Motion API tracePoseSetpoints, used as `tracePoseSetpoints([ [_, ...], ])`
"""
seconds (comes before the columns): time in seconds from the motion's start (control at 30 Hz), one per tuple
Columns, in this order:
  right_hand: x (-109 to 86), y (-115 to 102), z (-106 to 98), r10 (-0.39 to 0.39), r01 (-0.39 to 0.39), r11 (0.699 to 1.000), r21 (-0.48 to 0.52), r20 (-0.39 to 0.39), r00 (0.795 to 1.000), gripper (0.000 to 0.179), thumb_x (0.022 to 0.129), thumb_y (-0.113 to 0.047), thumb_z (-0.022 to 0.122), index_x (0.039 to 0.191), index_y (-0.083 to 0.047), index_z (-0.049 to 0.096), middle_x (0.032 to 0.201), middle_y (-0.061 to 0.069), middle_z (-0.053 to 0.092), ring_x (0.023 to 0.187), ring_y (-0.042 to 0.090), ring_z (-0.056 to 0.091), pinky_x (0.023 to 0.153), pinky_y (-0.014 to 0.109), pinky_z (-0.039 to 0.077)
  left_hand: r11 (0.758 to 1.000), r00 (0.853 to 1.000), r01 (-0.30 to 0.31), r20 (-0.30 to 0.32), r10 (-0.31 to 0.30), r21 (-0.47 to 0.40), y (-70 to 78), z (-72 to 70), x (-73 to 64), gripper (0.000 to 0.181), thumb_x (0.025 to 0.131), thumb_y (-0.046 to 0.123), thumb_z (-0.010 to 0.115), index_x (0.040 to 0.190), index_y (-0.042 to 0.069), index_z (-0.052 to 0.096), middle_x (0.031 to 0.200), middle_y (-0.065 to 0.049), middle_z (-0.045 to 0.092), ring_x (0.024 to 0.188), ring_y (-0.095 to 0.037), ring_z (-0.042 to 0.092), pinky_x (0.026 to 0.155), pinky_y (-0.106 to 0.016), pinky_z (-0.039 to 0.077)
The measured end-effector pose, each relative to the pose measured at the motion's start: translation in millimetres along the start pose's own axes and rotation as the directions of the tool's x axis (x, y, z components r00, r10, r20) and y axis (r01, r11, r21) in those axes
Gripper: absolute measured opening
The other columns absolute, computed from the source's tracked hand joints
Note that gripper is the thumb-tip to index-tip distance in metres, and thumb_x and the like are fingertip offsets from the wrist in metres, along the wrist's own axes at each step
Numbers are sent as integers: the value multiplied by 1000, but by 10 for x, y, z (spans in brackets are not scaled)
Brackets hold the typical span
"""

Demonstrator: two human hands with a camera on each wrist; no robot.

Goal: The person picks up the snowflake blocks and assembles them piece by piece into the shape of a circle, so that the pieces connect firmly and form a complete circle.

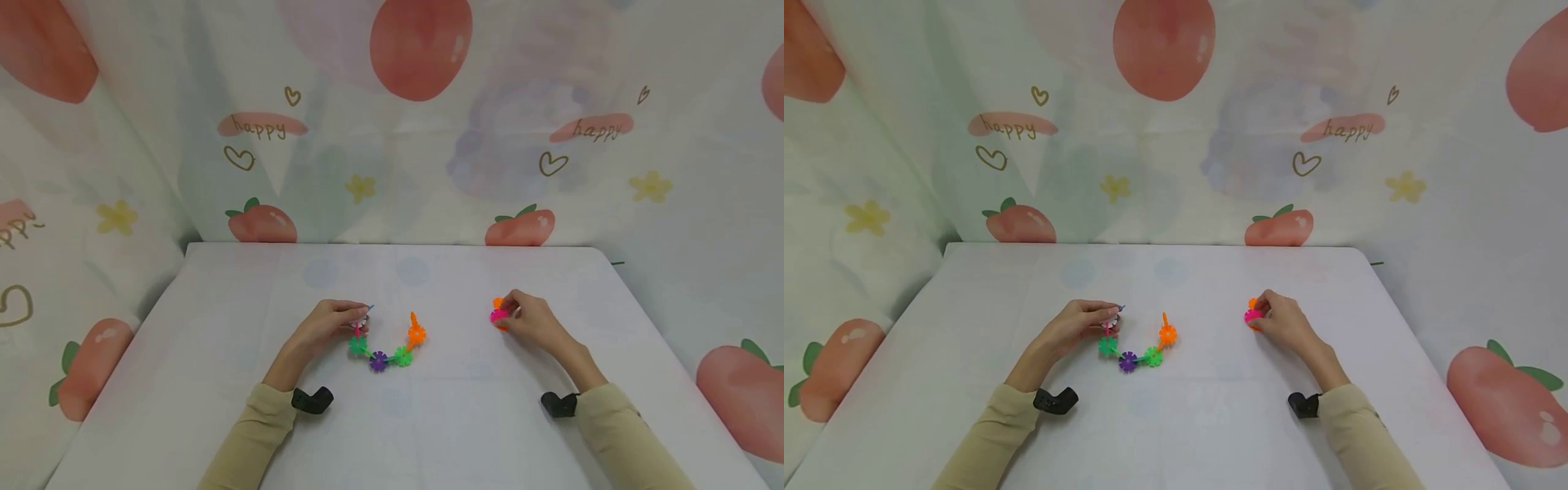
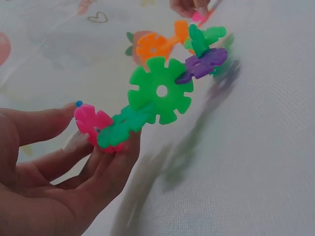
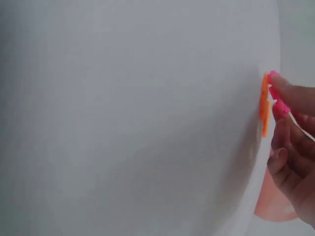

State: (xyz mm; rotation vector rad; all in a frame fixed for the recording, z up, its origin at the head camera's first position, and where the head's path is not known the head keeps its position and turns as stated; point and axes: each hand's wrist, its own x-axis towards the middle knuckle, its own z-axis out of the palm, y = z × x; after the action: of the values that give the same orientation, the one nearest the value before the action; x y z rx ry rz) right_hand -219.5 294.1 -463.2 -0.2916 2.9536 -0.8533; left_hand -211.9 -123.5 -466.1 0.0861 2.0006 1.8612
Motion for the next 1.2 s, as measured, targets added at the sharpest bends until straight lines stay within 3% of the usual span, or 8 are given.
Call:
tracePoseSetpoints([
  [0.2,64,-94,19,-21,21,998,60,2,1000,24,90,-10,77,109,1,67,86,7,70,79,19,63,66,25,53,1000,1000,-11,18,11,-8,13,-9,-6,41,102,17,64,131,-12,62,104,-19,75,83,-12,73,89,-32,60],
  [0.4,150,-375,135,-87,83,981,174,12,996,21,91,-11,77,110,-4,70,77,3,70,67,16,62,59,23,51,1000,1000,-14,28,13,1,-18,-23,5,42,102,20,65,131,-11,63,106,-21,74,84,-13,73,89,-31,60],
  [0.73,289,-858,340,-185,174,940,295,9,983,19,95,-9,73,113,-9,71,84,12,73,76,29,69,66,24,56,999,997,-40,63,38,31,-35,-26,-17,41,103,18,63,133,-10,62,119,-25,71,89,-13,74,92,-33,60],
  [0.93,372,-1063,425,-219,201,922,331,18,976,20,95,-12,74,115,-12,72,88,14,74,79,33,70,69,28,56,998,998,-31,64,28,56,-20,-10,-10,40,102,20,66,131,-7,65,115,-22,73,89,-14,74,92,-34,60],
  [1.2,483,-1368,568,-274,249,896,368,18,961,16,94,-10,74,110,-11,73,85,2,74,83,34,73,74,30,59,996,998,-29,66,23,88,0,9,2,40,102,23,66,132,-4,66,115,-18,73,89,-15,74,94,-34,59],
])
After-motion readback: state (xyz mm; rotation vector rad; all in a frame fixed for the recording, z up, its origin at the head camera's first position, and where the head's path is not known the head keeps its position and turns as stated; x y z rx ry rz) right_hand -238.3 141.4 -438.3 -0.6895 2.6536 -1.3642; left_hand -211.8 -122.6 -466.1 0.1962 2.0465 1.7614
